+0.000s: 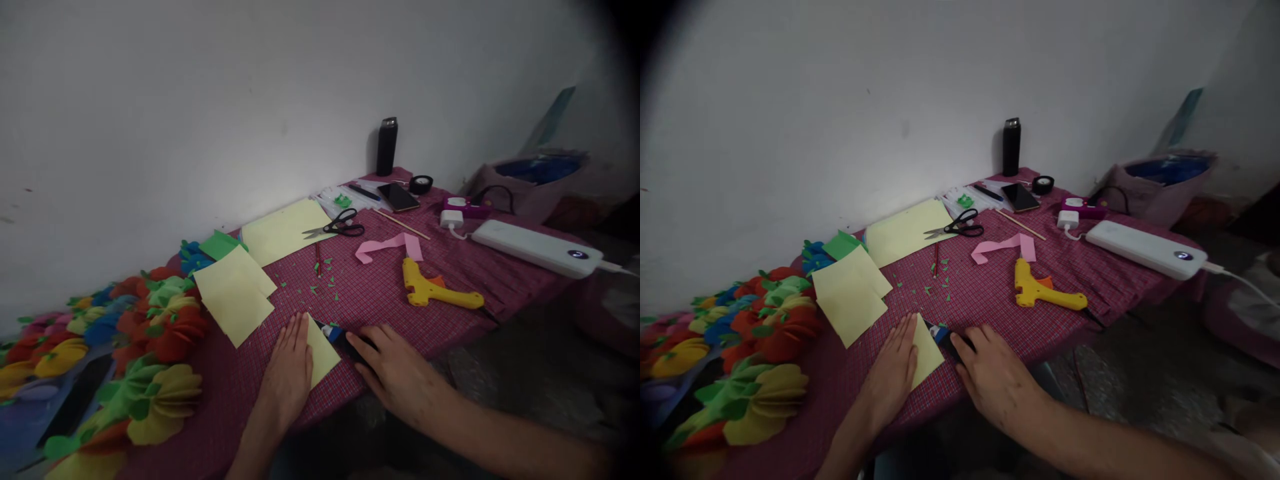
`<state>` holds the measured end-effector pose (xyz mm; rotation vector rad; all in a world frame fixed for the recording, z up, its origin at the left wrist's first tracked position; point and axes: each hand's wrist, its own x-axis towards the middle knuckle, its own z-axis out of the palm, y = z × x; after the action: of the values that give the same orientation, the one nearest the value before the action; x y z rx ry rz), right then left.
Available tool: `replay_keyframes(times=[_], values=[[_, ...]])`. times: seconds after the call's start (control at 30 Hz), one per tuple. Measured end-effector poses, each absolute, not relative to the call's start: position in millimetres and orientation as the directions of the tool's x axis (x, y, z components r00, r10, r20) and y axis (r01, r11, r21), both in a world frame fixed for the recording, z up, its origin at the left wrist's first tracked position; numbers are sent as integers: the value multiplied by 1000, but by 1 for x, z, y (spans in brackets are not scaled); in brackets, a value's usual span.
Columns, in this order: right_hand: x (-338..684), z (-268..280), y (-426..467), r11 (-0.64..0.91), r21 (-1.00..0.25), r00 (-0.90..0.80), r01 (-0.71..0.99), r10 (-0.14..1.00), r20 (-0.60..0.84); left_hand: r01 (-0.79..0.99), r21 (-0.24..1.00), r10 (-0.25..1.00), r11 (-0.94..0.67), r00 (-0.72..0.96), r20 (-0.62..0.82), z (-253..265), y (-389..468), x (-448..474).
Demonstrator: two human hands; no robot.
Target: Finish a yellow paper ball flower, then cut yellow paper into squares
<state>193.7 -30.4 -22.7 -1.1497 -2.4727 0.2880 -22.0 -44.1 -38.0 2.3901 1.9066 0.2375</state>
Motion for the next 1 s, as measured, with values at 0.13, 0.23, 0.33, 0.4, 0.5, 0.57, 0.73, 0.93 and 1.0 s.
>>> replay_keyframes(times=[0.13, 0.23, 0.33, 0.4, 0.5, 0.57, 0.73, 0.93, 1.0], values=[[193, -22, -28, 643, -345, -590, 684, 765, 258, 961, 155, 973, -229, 222, 63, -37, -44, -22], [187, -20, -24, 643, -340, -592, 686, 765, 253, 961, 153, 973, -231, 224, 62, -38, -43, -22], [182, -17, -21, 641, -341, -597, 688, 767, 235, 959, 157, 971, -235, 227, 69, -39, -43, -23], [180, -16, -20, 641, -340, -598, 688, 766, 235, 959, 160, 971, -236, 227, 73, -40, -42, -23], [181, -17, -21, 638, -342, -594, 690, 769, 235, 962, 152, 973, -228, 221, 65, -41, -42, -24], [182, -17, -22, 629, -344, -590, 697, 776, 224, 964, 144, 974, -224, 217, 60, -42, -42, -24], [183, -17, -20, 634, -338, -598, 696, 772, 215, 960, 144, 970, -241, 232, 77, -44, -42, -25], [175, -20, -17, 657, -309, -608, 688, 754, 249, 956, 153, 967, -249, 237, 96, -44, -42, -26], [175, -21, -17, 656, -308, -604, 689, 755, 255, 957, 155, 968, -246, 233, 96, -43, -43, -25]])
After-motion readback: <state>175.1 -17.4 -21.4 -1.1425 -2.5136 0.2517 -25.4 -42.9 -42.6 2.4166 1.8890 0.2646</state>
